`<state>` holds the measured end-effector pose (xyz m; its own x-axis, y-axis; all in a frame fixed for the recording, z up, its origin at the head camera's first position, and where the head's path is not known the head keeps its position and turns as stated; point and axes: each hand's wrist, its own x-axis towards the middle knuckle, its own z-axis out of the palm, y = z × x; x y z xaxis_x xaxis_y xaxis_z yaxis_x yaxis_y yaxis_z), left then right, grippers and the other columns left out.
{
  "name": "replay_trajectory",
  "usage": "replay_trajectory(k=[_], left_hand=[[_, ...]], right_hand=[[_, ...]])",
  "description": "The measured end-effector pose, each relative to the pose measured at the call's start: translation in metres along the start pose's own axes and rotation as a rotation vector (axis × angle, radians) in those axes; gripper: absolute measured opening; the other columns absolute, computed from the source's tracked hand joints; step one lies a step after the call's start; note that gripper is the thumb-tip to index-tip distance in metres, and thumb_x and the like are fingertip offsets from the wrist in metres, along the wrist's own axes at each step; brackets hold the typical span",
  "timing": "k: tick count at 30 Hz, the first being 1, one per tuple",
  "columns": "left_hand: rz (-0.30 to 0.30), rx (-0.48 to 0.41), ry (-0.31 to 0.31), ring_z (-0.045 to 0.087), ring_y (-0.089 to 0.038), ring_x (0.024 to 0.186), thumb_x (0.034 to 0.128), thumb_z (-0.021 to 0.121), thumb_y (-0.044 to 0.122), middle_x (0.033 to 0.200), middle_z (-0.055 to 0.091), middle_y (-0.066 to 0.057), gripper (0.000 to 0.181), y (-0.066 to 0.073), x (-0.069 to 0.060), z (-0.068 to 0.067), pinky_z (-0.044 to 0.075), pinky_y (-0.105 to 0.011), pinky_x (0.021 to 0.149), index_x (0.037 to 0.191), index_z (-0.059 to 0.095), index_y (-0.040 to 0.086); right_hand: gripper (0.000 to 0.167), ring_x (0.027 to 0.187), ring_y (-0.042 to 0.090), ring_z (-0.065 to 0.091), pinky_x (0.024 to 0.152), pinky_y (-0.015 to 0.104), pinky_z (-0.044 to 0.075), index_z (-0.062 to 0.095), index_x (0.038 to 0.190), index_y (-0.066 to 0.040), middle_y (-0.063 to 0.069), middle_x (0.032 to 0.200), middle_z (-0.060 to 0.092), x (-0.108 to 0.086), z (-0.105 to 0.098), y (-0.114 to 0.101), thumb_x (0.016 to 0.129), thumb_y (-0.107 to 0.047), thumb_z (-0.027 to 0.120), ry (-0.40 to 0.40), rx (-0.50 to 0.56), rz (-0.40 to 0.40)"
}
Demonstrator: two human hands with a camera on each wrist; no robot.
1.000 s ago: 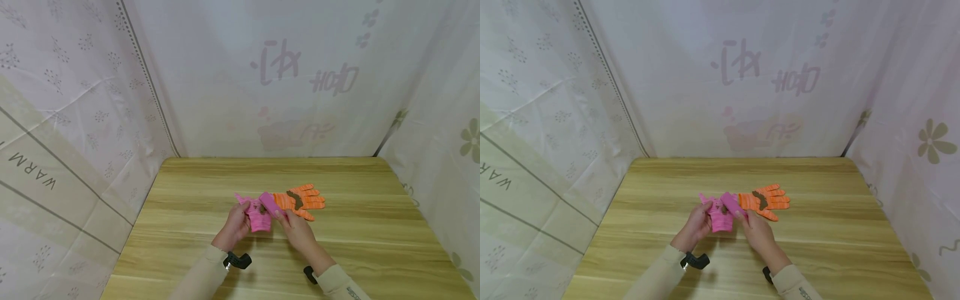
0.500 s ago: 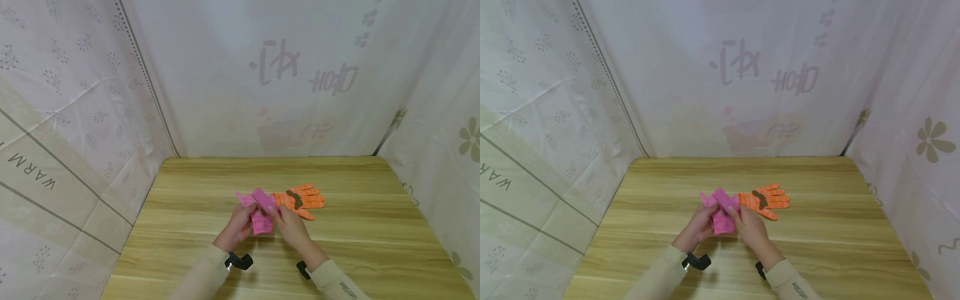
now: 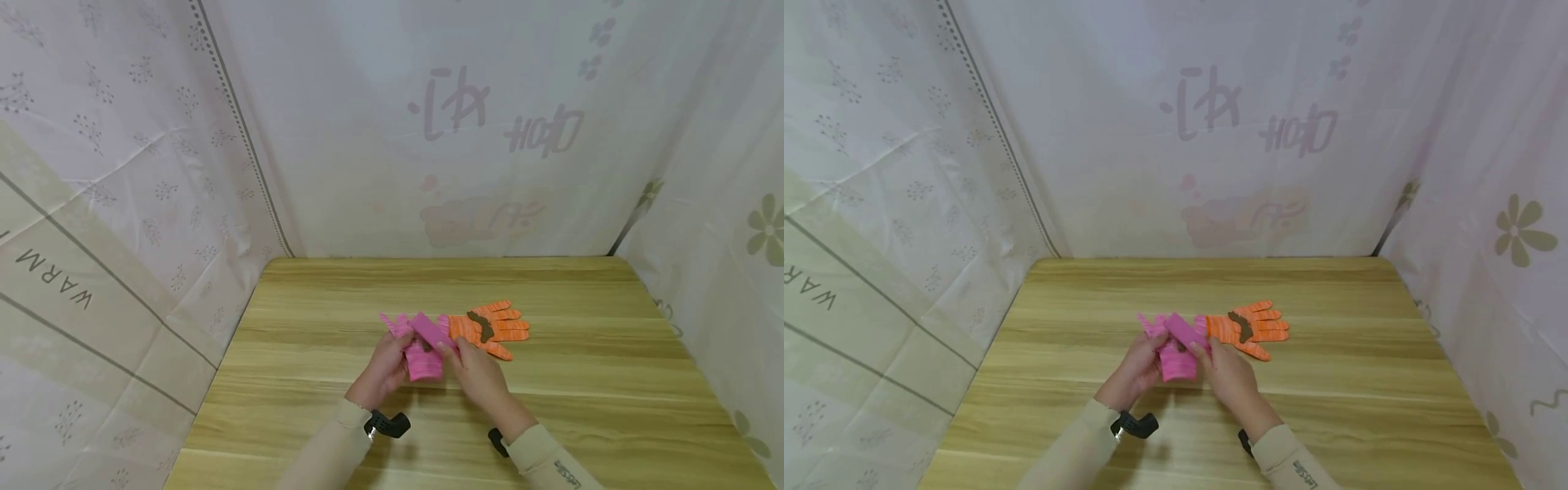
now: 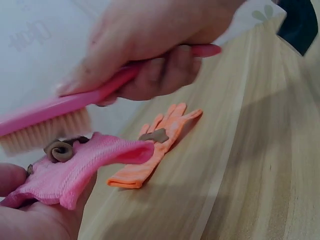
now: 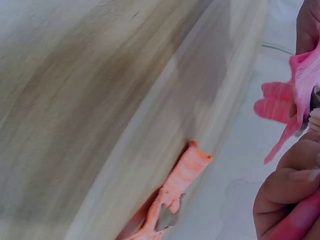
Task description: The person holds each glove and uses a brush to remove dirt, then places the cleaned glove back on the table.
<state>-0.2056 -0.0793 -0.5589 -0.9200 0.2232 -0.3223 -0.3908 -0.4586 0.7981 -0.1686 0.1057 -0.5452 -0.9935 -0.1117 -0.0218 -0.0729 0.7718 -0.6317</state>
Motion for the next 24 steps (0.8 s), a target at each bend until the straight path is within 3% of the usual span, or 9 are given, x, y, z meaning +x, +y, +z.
replay_trajectory(k=[6, 15, 24], left_hand=[[-0.02, -0.025, 0.041, 0.07, -0.02, 0.108, 0.1085, 0.041, 0.011, 0.123, 0.067, -0.014, 0.033, 0.001, 0.001, -0.005, 0.056, -0.041, 0.099, 0.138, 0.041, -0.004], [0.001, -0.043, 0.051, 0.069, -0.015, 0.101, 0.1082, 0.04, 0.009, 0.113, 0.064, -0.007, 0.033, 0.001, 0.003, -0.007, 0.058, -0.036, 0.095, 0.139, 0.037, -0.003], [0.004, -0.042, 0.044, 0.069, -0.014, 0.097, 0.1077, 0.044, 0.013, 0.106, 0.066, -0.005, 0.03, 0.002, 0.001, -0.008, 0.06, -0.033, 0.089, 0.134, 0.041, -0.003]], right_hand=[[0.049, 0.062, 0.016, 0.043, 0.055, 0.03, 0.033, 0.055, 0.095, -0.009, 0.001, 0.07, 0.047, -0.002, 0.003, 0.009, 0.106, -0.055, 0.039, -0.007, -0.04, -0.007], [0.048, 0.063, 0.016, 0.045, 0.056, 0.03, 0.034, 0.059, 0.106, -0.007, 0.001, 0.07, 0.049, -0.004, 0.002, 0.012, 0.106, -0.051, 0.041, -0.012, -0.019, 0.002], [0.057, 0.06, 0.017, 0.044, 0.053, 0.03, 0.035, 0.059, 0.107, -0.006, 0.003, 0.07, 0.05, -0.005, -0.002, 0.01, 0.105, -0.059, 0.037, 0.003, 0.099, 0.029]])
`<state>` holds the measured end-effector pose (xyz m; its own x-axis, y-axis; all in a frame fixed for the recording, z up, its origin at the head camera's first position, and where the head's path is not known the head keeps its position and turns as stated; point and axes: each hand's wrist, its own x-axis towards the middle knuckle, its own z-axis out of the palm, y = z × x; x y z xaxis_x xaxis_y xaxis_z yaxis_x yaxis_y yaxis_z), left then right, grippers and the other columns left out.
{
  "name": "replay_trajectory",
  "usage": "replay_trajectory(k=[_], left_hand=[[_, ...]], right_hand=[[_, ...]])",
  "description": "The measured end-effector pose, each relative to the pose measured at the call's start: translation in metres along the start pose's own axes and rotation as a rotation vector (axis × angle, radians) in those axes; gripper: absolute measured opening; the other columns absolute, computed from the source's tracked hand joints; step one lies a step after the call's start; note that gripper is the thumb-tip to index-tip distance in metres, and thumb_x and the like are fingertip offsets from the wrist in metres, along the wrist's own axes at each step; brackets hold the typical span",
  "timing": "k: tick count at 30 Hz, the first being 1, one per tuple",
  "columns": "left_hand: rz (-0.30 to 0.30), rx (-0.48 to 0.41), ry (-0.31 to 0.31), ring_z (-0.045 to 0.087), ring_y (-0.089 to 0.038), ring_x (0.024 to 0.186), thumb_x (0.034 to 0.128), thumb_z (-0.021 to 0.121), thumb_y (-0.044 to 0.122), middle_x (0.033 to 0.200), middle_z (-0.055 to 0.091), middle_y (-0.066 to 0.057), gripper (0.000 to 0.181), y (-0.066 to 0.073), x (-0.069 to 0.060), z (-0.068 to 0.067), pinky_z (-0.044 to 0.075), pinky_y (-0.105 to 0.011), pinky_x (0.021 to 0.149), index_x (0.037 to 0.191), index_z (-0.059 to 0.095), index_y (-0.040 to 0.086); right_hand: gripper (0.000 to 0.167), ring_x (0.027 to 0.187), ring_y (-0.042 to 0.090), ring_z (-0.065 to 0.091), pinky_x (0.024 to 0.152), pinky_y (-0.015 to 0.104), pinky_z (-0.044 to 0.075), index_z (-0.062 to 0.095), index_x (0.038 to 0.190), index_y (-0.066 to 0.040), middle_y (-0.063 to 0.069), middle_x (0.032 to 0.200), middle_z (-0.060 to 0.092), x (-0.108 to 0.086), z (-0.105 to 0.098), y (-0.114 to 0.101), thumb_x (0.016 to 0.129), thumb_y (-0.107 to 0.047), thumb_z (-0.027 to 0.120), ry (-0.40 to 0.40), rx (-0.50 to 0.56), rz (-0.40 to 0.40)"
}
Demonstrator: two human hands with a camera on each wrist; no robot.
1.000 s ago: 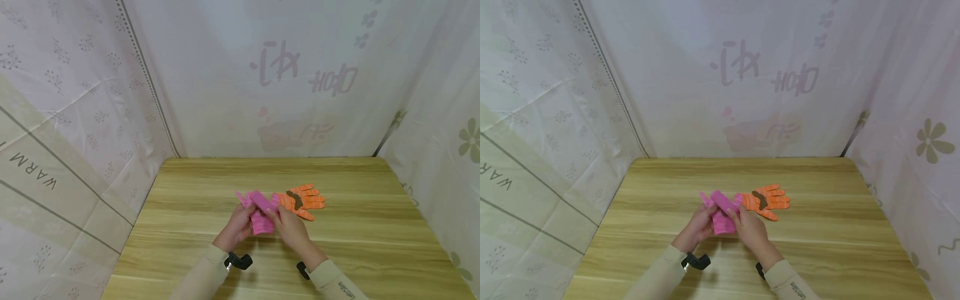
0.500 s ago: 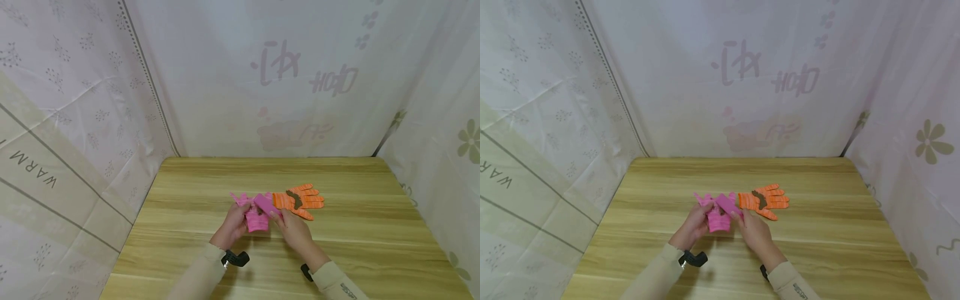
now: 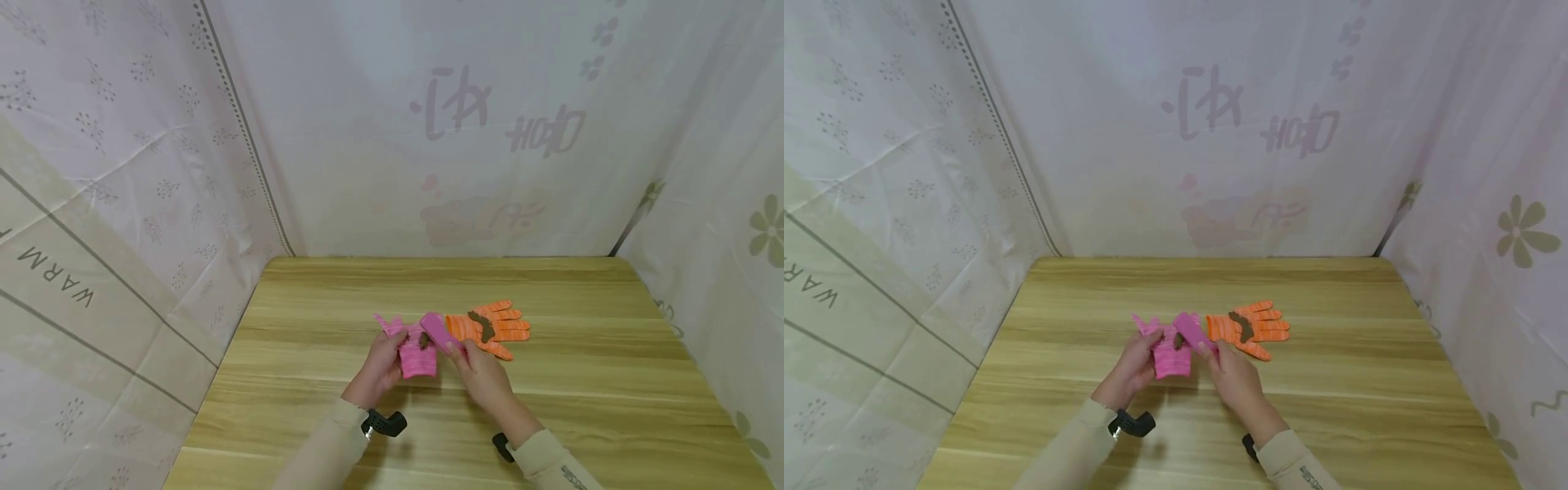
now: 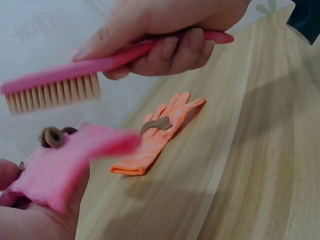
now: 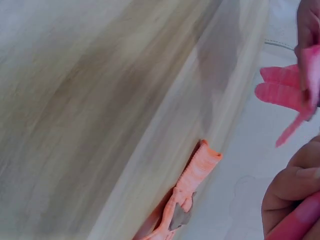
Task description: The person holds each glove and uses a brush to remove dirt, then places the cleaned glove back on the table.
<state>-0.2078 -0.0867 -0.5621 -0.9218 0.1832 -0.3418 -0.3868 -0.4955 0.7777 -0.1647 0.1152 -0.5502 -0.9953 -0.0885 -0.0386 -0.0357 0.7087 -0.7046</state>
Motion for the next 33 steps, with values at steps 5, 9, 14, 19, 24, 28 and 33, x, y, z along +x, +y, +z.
replay_trajectory(k=[5, 9, 14, 19, 24, 28, 33], left_hand=[[-0.006, -0.01, 0.005, 0.069, -0.013, 0.09, 0.1054, 0.05, 0.013, 0.1, 0.067, -0.003, 0.021, -0.001, 0.0, 0.0, 0.061, -0.031, 0.081, 0.123, 0.047, 0.001], [-0.009, -0.005, -0.005, 0.069, -0.011, 0.084, 0.1029, 0.055, 0.013, 0.092, 0.068, -0.001, 0.011, -0.004, -0.001, 0.003, 0.061, -0.028, 0.075, 0.111, 0.053, 0.006], [-0.018, -0.023, -0.067, 0.066, -0.009, 0.084, 0.0997, 0.055, 0.01, 0.093, 0.067, 0.001, 0.008, -0.005, -0.001, 0.008, 0.059, -0.026, 0.076, 0.107, 0.058, 0.01], [-0.031, -0.025, -0.107, 0.067, -0.012, 0.094, 0.0996, 0.054, 0.012, 0.103, 0.067, -0.001, 0.016, -0.004, -0.003, 0.008, 0.059, -0.03, 0.085, 0.116, 0.055, 0.01], [-0.05, 0.0, -0.079, 0.068, -0.013, 0.1, 0.1045, 0.049, 0.015, 0.11, 0.066, -0.003, 0.026, -0.002, -0.007, 0.004, 0.059, -0.033, 0.09, 0.129, 0.047, 0.006], [-0.039, -0.006, -0.056, 0.068, -0.013, 0.101, 0.1061, 0.048, 0.017, 0.111, 0.066, -0.004, 0.031, -0.003, -0.007, 0.002, 0.058, -0.032, 0.09, 0.134, 0.044, 0.003], [-0.016, 0.018, -0.054, 0.068, -0.014, 0.098, 0.1079, 0.047, 0.019, 0.108, 0.067, -0.003, 0.031, -0.004, -0.005, 0.003, 0.059, -0.033, 0.088, 0.134, 0.045, 0.001]], right_hand=[[0.053, 0.057, 0.016, 0.042, 0.051, 0.029, 0.034, 0.057, 0.102, -0.007, 0.003, 0.069, 0.049, 0.0, 0.0, -0.006, 0.105, -0.057, 0.039, 0.026, 0.029, 0.014], [0.053, 0.06, 0.016, 0.044, 0.054, 0.029, 0.036, 0.058, 0.102, -0.007, 0.003, 0.071, 0.05, 0.001, 0.002, -0.015, 0.105, -0.056, 0.039, 0.021, 0.012, -0.019], [0.05, 0.062, 0.017, 0.045, 0.058, 0.03, 0.036, 0.056, 0.097, -0.01, 0.002, 0.071, 0.049, 0.003, 0.003, -0.023, 0.105, -0.056, 0.04, 0.024, -0.028, -0.054], [0.045, 0.06, 0.016, 0.043, 0.055, 0.029, 0.034, 0.053, 0.092, -0.012, 0.002, 0.069, 0.047, 0.002, 0.004, -0.024, 0.106, -0.053, 0.043, 0.028, -0.067, -0.061], [0.044, 0.063, 0.015, 0.044, 0.056, 0.029, 0.036, 0.056, 0.095, -0.012, 0.0, 0.071, 0.048, 0.0, 0.008, -0.019, 0.106, -0.052, 0.043, -0.005, -0.088, -0.06], [0.048, 0.069, 0.017, 0.05, 0.061, 0.032, 0.04, 0.061, 0.107, -0.01, 0.001, 0.076, 0.054, -0.002, 0.007, -0.014, 0.105, -0.054, 0.042, 0.002, -0.106, -0.053], [0.056, 0.073, 0.017, 0.055, 0.063, 0.035, 0.046, 0.063, 0.117, -0.007, 0.002, 0.08, 0.061, -0.001, 0.005, -0.007, 0.105, -0.056, 0.04, -0.001, -0.155, -0.041]])
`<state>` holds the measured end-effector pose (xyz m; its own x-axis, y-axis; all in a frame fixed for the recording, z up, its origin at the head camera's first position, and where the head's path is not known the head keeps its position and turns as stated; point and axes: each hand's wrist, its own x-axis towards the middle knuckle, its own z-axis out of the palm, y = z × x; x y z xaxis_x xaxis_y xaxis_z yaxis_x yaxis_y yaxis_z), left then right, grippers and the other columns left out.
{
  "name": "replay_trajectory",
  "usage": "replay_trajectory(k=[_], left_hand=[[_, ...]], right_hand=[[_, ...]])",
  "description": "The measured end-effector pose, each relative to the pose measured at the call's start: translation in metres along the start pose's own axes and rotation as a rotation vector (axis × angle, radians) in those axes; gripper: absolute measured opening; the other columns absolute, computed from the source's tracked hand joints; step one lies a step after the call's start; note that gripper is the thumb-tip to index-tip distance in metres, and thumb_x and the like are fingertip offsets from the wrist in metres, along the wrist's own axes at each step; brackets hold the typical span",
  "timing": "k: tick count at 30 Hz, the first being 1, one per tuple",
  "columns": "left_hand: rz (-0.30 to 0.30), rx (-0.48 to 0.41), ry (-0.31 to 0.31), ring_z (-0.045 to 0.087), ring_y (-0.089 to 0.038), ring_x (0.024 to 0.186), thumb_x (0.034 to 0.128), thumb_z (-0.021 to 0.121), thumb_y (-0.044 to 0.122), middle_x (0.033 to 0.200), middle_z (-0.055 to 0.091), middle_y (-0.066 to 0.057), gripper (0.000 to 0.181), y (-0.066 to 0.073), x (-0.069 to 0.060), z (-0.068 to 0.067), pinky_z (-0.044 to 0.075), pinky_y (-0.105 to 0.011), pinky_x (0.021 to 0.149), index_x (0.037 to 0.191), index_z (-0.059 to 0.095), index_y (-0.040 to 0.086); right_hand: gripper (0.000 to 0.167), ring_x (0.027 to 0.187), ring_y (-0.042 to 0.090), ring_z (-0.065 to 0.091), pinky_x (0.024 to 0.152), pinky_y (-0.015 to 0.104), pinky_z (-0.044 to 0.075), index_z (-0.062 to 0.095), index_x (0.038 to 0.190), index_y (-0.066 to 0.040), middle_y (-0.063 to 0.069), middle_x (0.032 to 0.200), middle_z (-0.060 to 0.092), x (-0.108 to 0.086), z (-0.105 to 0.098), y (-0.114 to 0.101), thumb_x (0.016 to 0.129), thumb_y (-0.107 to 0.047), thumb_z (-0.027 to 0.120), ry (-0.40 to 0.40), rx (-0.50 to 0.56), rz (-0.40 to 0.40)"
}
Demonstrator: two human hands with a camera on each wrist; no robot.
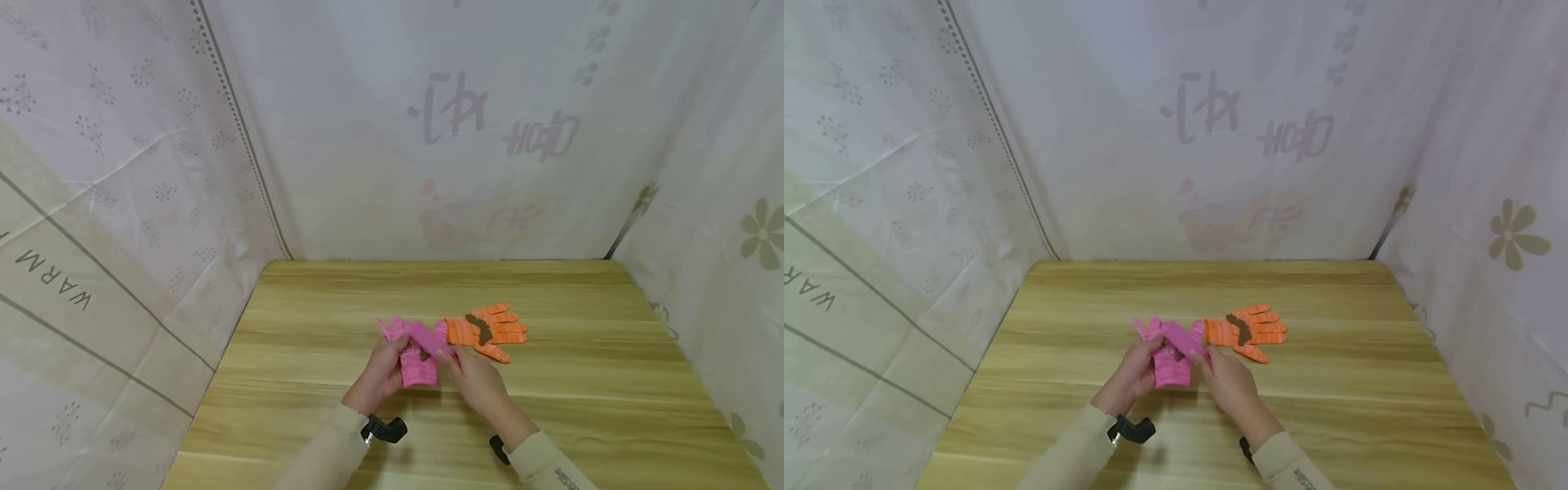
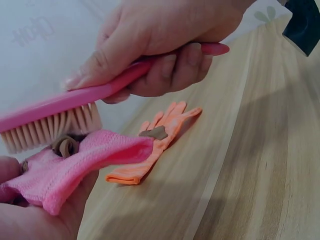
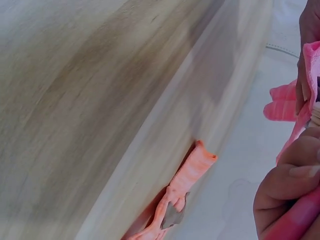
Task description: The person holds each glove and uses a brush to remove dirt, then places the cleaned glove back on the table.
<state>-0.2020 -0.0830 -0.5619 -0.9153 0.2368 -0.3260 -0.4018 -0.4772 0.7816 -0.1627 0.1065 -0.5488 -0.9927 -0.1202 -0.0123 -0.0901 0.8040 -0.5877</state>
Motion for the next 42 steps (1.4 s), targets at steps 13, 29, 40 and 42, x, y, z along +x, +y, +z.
replay_trajectory(k=[13, 29, 40, 42], left_hand=[[0.032, 0.01, 0.053, 0.069, -0.015, 0.094, 0.1096, 0.042, 0.02, 0.104, 0.068, -0.003, 0.031, 0.0, -0.001, -0.002, 0.06, -0.035, 0.082, 0.134, 0.044, 0.001], [0.047, -0.063, 0.106, 0.064, -0.013, 0.105, 0.1094, 0.042, 0.017, 0.115, 0.06, -0.004, 0.032, 0.009, 0.003, -0.01, 0.057, -0.03, 0.092, 0.138, 0.038, 0.002], [0.054, -0.089, 0.1, 0.066, -0.012, 0.101, 0.1086, 0.044, 0.016, 0.111, 0.062, -0.003, 0.029, 0.008, 0.005, -0.01, 0.058, -0.03, 0.089, 0.133, 0.039, 0.002], [0.052, -0.1, 0.094, 0.066, -0.012, 0.1, 0.1084, 0.045, 0.015, 0.11, 0.062, -0.002, 0.027, 0.009, 0.005, -0.01, 0.059, -0.029, 0.089, 0.132, 0.04, 0.003]], right_hand=[[0.056, 0.072, 0.015, 0.054, 0.061, 0.034, 0.044, 0.063, 0.122, -0.007, -0.001, 0.08, 0.061, -0.003, 0.0, 0.008, 0.105, -0.056, 0.041, -0.009, 0.022, -0.013], [0.042, 0.061, 0.014, 0.043, 0.055, 0.029, 0.033, 0.061, 0.108, -0.009, -0.001, 0.07, 0.048, -0.007, -0.002, 0.015, 0.106, -0.049, 0.045, -0.009, 0.088, 0.025], [0.051, 0.065, 0.016, 0.046, 0.058, 0.03, 0.037, 0.061, 0.108, -0.007, 0.001, 0.073, 0.052, -0.006, -0.003, 0.018, 0.106, -0.054, 0.041, 0.004, 0.157, 0.048], [0.054, 0.066, 0.016, 0.048, 0.059, 0.03, 0.038, 0.062, 0.109, -0.005, 0.002, 0.075, 0.054, -0.006, -0.004, 0.017, 0.106, -0.054, 0.04, 0.008, 0.166, 0.053]])
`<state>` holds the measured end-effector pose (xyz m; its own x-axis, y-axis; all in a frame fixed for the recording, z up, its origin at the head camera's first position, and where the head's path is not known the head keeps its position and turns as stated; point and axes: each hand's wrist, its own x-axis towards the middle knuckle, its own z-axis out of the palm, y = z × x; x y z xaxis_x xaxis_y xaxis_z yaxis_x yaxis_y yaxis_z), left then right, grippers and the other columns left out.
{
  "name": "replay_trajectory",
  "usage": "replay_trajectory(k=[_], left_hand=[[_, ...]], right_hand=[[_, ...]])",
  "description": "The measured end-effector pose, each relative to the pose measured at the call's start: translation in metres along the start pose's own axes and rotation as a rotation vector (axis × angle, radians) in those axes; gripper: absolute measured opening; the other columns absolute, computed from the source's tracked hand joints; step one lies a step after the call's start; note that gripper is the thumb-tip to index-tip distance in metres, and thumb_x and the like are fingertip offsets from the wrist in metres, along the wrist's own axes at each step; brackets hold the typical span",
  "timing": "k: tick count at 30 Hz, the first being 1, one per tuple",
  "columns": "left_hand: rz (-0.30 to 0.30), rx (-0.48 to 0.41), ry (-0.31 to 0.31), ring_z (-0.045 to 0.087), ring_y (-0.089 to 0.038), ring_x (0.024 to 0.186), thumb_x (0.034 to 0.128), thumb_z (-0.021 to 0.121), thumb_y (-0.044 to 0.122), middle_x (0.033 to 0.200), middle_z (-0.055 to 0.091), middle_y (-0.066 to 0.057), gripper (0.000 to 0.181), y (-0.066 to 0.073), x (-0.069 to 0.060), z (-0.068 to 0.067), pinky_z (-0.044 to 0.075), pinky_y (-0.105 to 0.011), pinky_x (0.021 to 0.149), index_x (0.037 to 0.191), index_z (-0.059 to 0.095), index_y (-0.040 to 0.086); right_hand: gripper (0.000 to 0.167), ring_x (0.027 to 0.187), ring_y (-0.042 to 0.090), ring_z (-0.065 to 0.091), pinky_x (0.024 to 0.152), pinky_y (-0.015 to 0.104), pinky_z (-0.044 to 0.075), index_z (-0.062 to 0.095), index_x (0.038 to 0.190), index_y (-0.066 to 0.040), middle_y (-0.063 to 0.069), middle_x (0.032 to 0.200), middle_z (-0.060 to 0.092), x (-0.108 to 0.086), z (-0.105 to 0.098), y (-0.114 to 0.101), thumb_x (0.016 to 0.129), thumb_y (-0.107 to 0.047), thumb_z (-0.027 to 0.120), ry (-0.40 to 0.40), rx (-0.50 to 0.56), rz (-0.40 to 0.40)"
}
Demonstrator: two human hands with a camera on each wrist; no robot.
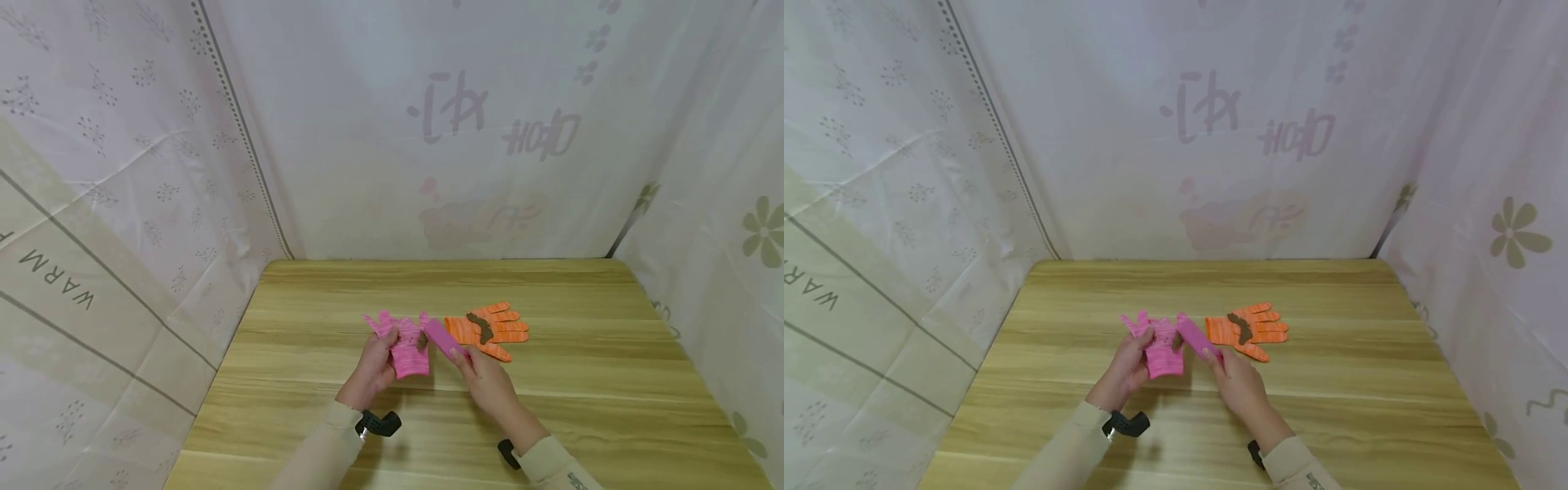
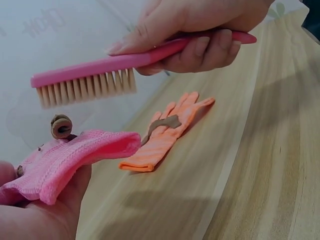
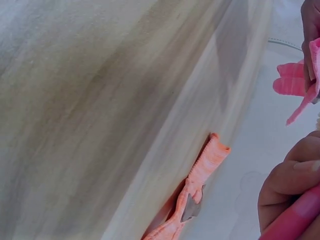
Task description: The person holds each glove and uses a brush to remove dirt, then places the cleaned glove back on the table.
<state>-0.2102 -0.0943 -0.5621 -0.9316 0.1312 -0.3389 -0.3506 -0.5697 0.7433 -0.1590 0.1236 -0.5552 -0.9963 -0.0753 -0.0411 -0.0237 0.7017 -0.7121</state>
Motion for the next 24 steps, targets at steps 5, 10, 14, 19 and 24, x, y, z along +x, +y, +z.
replay_trajectory(k=[5, 10, 14, 19, 24], left_hand=[[-0.007, -0.014, -0.023, 0.067, -0.012, 0.098, 0.1069, 0.048, 0.014, 0.107, 0.064, -0.001, 0.028, 0.001, 0.0, 0.0, 0.059, -0.029, 0.085, 0.131, 0.041, 0.003], [-0.022, 0.035, -0.082, 0.07, -0.017, 0.101, 0.1021, 0.056, 0.011, 0.111, 0.068, -0.003, 0.043, 0.001, -0.003, -0.001, 0.06, -0.037, 0.087, 0.141, 0.04, 0.005], [-0.033, 0.087, -0.127, 0.07, -0.02, 0.104, 0.0994, 0.061, 0.011, 0.118, 0.068, -0.004, 0.054, 0.0, -0.005, 0.0, 0.059, -0.043, 0.092, 0.148, 0.037, 0.011], [-0.03, 0.103, -0.169, 0.068, -0.02, 0.107, 0.0993, 0.058, 0.006, 0.122, 0.067, -0.006, 0.05, -0.002, -0.006, 0.001, 0.057, -0.043, 0.096, 0.145, 0.039, 0.013], [-0.04, 0.11, -0.175, 0.068, -0.019, 0.107, 0.101, 0.052, 0.002, 0.12, 0.066, -0.005, 0.045, -0.003, -0.005, -0.001, 0.057, -0.042, 0.097, 0.143, 0.04, 0.011]], right_hand=[[0.053, 0.065, 0.017, 0.048, 0.058, 0.03, 0.039, 0.06, 0.107, -0.004, 0.003, 0.074, 0.055, 0.001, -0.002, -0.004, 0.106, -0.053, 0.04, 0.012, 0.002, -0.005], [0.049, 0.061, 0.016, 0.044, 0.055, 0.029, 0.036, 0.058, 0.1, -0.007, 0.003, 0.071, 0.05, 0.003, -0.002, -0.011, 0.106, -0.053, 0.042, -0.001, 0.025, -0.009], [0.048, 0.061, 0.016, 0.044, 0.055, 0.028, 0.036, 0.058, 0.097, -0.009, 0.002, 0.071, 0.05, 0.004, 0.001, -0.018, 0.105, -0.054, 0.043, 0.001, 0.043, -0.03], [0.05, 0.062, 0.015, 0.044, 0.055, 0.028, 0.036, 0.058, 0.096, -0.01, 0.002, 0.072, 0.05, 0.006, 0.002, -0.025, 0.104, -0.057, 0.041, -0.001, 0.034, -0.059], [0.05, 0.062, 0.014, 0.041, 0.055, 0.028, 0.033, 0.056, 0.094, -0.011, 0.001, 0.071, 0.047, 0.006, 0.003, -0.026, 0.104, -0.057, 0.041, -0.018, -0.034, -0.062]])
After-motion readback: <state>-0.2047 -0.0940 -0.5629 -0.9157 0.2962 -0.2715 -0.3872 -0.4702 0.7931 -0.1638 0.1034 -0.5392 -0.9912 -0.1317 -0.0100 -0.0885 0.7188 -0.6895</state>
